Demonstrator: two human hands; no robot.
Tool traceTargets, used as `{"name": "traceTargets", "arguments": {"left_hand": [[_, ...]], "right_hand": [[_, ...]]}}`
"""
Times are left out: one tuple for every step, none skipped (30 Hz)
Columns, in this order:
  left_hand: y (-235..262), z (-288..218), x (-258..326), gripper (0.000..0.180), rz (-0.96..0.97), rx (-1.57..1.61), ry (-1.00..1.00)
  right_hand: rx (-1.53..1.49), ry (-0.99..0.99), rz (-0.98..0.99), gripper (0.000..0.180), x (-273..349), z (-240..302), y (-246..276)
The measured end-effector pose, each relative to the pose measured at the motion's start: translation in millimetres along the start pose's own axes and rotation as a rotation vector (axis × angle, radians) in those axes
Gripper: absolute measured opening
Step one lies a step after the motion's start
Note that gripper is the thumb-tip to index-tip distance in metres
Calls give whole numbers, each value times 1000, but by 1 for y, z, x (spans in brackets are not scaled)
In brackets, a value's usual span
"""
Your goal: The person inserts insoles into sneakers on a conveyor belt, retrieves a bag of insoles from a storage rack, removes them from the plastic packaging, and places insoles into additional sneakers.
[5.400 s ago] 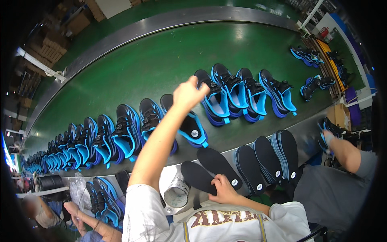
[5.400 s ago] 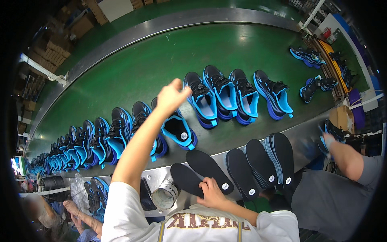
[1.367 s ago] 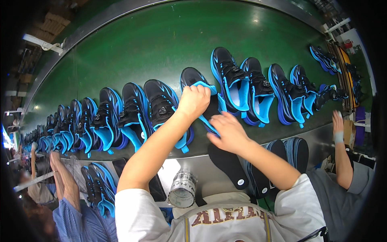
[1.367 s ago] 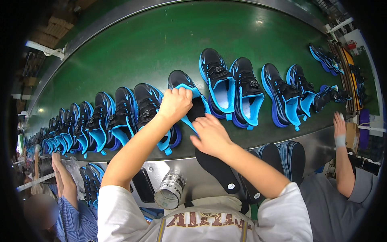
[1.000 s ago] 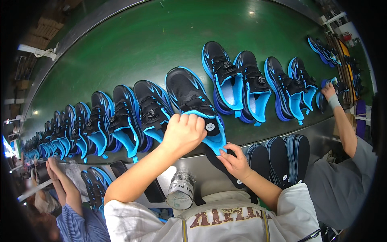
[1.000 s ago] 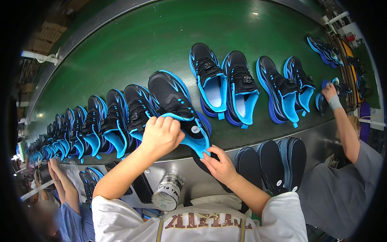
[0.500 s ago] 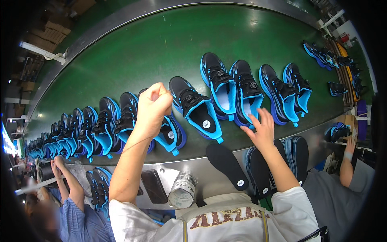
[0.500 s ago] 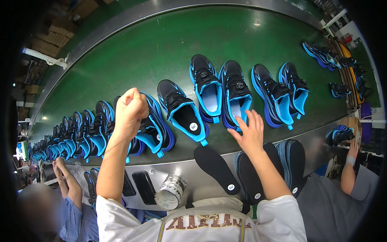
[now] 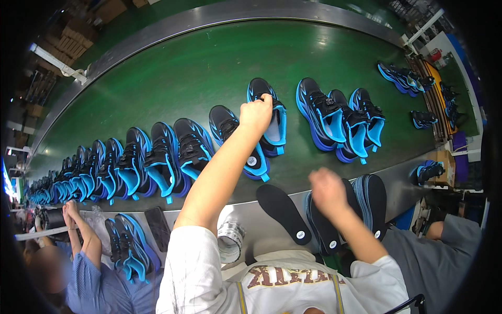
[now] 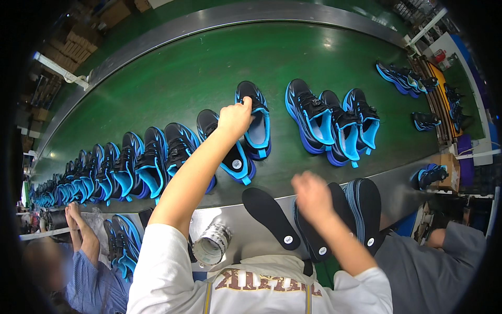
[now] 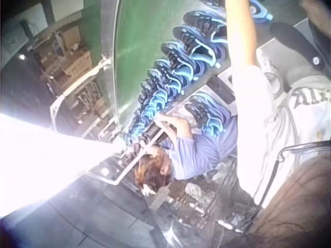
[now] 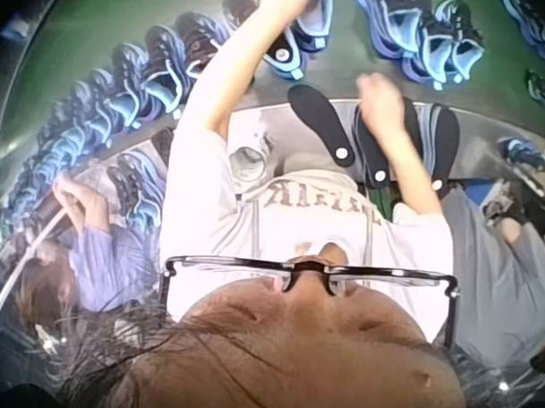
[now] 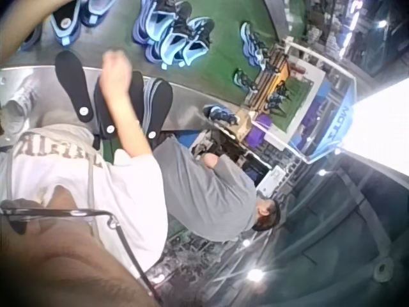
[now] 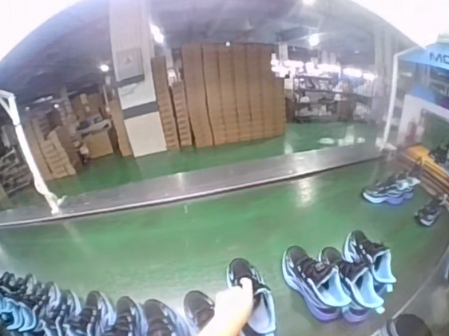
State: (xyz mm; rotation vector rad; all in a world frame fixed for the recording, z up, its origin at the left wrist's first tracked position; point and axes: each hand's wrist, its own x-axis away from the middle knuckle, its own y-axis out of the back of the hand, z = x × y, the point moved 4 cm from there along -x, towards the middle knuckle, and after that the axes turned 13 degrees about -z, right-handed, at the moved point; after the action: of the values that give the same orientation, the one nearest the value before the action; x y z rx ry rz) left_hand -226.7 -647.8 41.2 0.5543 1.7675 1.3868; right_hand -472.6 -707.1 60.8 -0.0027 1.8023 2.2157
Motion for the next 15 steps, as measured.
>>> {"name": "traceTargets", "arguments": {"left_hand": [[-2, 0, -4, 38, -8, 3, 12], [1, -5, -9, 30, -57, 56, -15], [2, -10, -13, 30, -62, 66, -25], [2, -11, -14, 30, -60, 72, -32], [3, -11, -13, 30, -59, 76, -37], [7, -15, -13, 28, -73, 122, -18], [10, -20, -14, 28, -73, 123, -21], [10, -26, -16, 28, 19, 143, -9], [12, -30, -20, 28, 108, 161, 4], [18, -36, -18, 28, 115, 190, -2], [21, -42, -16, 30, 181, 249, 1], [22, -41, -12, 31, 249, 276, 4], [20, -43, -10, 32, 319, 311, 2], [24, -43, -8, 37, 361, 383, 46], [25, -37, -7, 37, 360, 377, 50]], "right_hand": [[-18, 61, -40, 27, 31, 22, -11], [-97, -26, 151, 35, 61, 35, -25], [-64, -26, 106, 46, 88, 43, -35], [0, -57, 195, 53, 99, 52, -42], [34, -169, 238, 58, 104, 58, -47], [25, -237, 237, 60, 105, 58, -49], [16, -304, 236, 63, 106, 57, -52], [17, -308, 234, 63, 110, 56, -54], [-24, -330, 204, 60, 112, 54, -55], [-64, -353, 172, 57, 113, 51, -54], [-59, -357, 166, 57, 116, 47, -49], [-241, -410, 161, 51, 115, 47, -35], [-418, -469, 155, 45, 115, 45, -18], [-595, -559, 165, 37, 112, 40, -2], [-690, -607, 214, 35, 109, 33, 11]]}}
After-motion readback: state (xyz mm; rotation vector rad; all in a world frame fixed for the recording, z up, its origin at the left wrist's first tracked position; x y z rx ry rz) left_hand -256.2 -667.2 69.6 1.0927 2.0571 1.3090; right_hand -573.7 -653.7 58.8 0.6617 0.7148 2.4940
